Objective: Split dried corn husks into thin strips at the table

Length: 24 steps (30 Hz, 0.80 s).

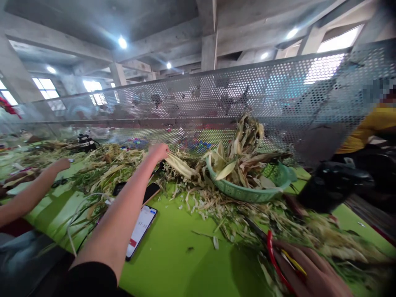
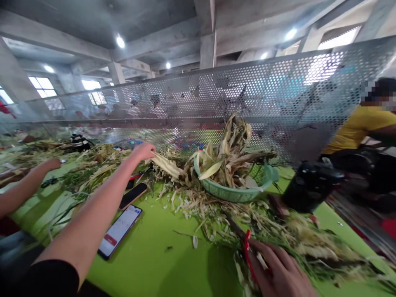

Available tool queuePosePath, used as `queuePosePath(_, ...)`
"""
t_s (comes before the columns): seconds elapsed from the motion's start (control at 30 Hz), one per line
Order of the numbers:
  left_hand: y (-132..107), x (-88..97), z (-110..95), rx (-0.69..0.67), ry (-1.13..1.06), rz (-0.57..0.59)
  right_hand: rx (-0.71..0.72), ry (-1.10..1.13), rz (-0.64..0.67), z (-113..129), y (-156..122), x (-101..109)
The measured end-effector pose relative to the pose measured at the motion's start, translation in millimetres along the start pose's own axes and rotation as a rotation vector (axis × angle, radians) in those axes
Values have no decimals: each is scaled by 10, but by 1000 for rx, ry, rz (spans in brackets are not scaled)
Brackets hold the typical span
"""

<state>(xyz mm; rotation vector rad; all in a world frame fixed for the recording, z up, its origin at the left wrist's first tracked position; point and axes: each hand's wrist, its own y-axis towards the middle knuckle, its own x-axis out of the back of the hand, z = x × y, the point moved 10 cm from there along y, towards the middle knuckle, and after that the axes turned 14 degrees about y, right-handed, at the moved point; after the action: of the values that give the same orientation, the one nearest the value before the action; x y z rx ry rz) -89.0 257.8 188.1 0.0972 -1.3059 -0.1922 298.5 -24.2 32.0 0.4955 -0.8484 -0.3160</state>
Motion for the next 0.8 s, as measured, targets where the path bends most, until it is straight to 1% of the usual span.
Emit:
queuePosePath(0.13,-210,611,287,37,90,-41,48,-6,-10,168,44,27)
queuePosePath(0.2,-365,941,403,63,132,-97,60,12,-10,240,62,25)
queuePosePath(0.23,-456,1113,434,69,180,-143,62,19,-11,275,70,24)
queuePosePath(0.3,-648,1373,421,50,223,-183,63,43,-8,356,91,23)
queuePosePath(0.37,-850,1545,304,-2,197,-197,46,107,22,459,128,19)
queuePosePath(0.4,-951,1588,186,-57,177,-191,28,160,56,525,156,8)
queuePosePath(0.47,-1150,1577,-128,-193,124,-142,-21,282,127,691,230,-10)
queuePosePath(0.57,-1418,1425,-656,-384,38,-80,-38,438,235,1040,393,-75)
queuePosePath(0.63,-1560,1307,-980,-496,-53,-87,-17,532,285,1247,519,-171)
queuePosePath(0.67,-1606,1236,-1103,-527,-106,-88,-18,576,301,1301,578,-242)
queuePosePath(0.73,-1668,1108,-1287,-558,-223,-115,-53,649,355,1307,661,-449)
queuePosePath(0.77,-1686,1071,-1337,-549,-300,-160,-93,692,335,1243,698,-524)
queuePosePath(0.8,-1701,1075,-1338,-509,-402,-254,-143,739,309,1151,722,-593)
